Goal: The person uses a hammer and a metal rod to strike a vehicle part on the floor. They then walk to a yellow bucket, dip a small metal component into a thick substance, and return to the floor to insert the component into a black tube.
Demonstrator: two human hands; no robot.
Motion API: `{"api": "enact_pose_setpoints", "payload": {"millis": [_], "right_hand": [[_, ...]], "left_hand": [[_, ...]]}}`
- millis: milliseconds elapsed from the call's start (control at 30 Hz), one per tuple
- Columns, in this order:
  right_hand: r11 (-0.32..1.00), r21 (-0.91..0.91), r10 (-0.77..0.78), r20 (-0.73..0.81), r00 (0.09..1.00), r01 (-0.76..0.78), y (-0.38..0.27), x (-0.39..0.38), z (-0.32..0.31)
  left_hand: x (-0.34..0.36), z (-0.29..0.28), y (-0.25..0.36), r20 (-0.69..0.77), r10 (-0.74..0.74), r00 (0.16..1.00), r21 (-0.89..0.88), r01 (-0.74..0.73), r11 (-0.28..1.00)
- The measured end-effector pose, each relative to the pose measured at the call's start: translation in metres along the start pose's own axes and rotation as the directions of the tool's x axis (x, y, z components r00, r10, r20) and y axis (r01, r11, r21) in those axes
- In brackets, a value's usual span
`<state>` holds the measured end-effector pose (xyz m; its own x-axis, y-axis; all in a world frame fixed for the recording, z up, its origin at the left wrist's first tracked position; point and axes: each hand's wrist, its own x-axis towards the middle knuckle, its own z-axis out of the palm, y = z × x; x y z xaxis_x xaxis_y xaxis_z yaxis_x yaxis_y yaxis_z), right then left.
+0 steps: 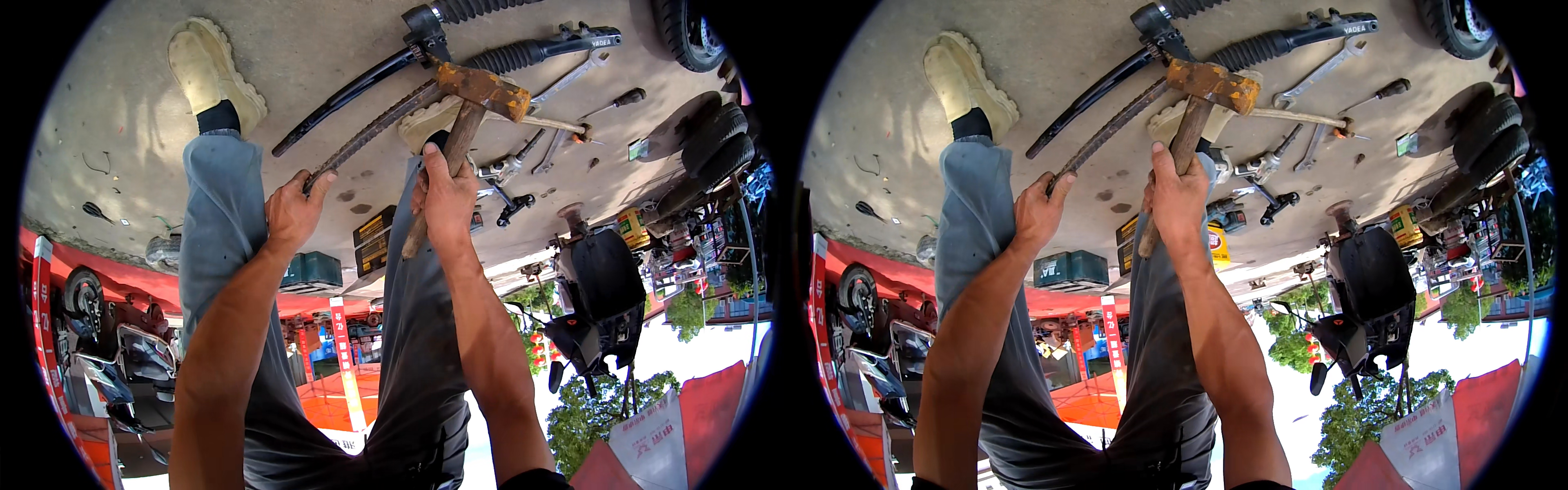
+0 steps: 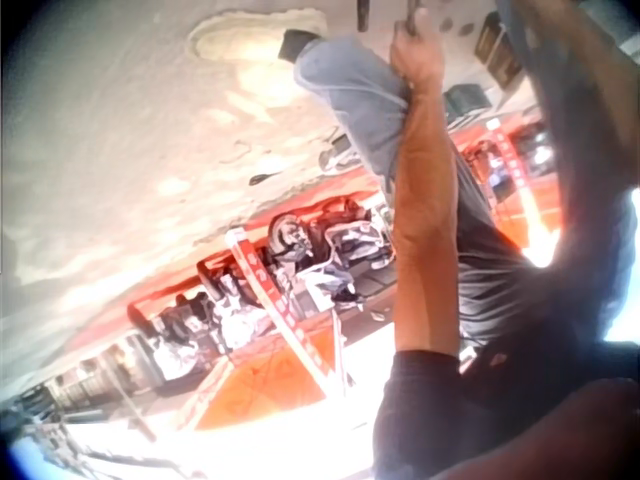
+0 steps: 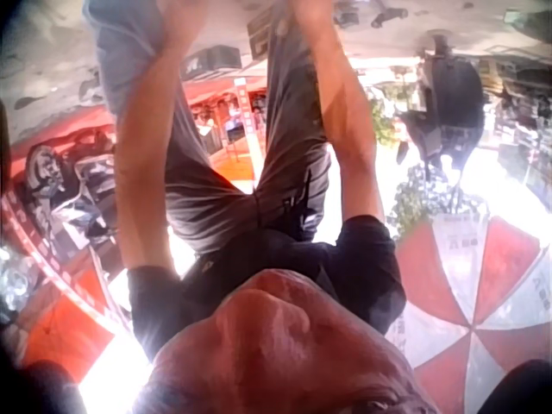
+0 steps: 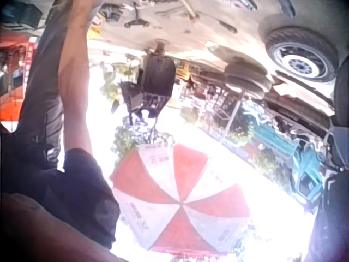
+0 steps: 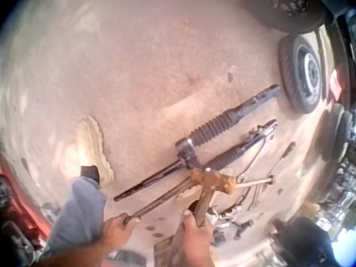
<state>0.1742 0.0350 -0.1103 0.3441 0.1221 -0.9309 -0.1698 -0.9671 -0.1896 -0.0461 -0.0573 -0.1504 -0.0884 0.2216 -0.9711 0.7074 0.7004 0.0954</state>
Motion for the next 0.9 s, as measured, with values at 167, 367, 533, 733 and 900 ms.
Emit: {"api": "enact_pose_setpoints", "payload": {"millis": [167, 367, 533, 733, 900], "right_hand": [[0.998, 0.062, -0.007, -0.023, 1.0, 0.008, 0.001, -0.003, 0.003], [0.993, -0.077, 0.086, -0.006, 0.996, -0.086, -0.074, -0.016, -0.032], [0.84, 0.055, -0.516, -0.224, 0.827, 0.539, -0.167, -0.044, -0.083], [0.973, 0.205, -0.064, -0.217, 0.974, 0.109, -0.037, 0.005, -0.034], [1.0, -0.001, 0.002, -0.171, 0.985, -0.003, -0.044, -0.014, -0.078]], "left_hand": [[-0.002, -0.002, 0.006, -0.048, 0.016, 0.999, 0.027, -0.014, 1.0], [-0.001, -0.004, 0.006, -0.068, 0.054, 0.996, 0.065, -0.05, 0.997], [-0.008, 0.001, 0.003, -0.081, 0.027, 0.996, 0.041, -0.023, 0.999], [0.002, -0.007, 0.014, -0.055, 0.101, 0.993, 0.079, -0.096, 0.992], [0.004, 0.003, 0.055, -0.129, 0.107, 0.986, -0.041, -0.114, 0.993]]}}
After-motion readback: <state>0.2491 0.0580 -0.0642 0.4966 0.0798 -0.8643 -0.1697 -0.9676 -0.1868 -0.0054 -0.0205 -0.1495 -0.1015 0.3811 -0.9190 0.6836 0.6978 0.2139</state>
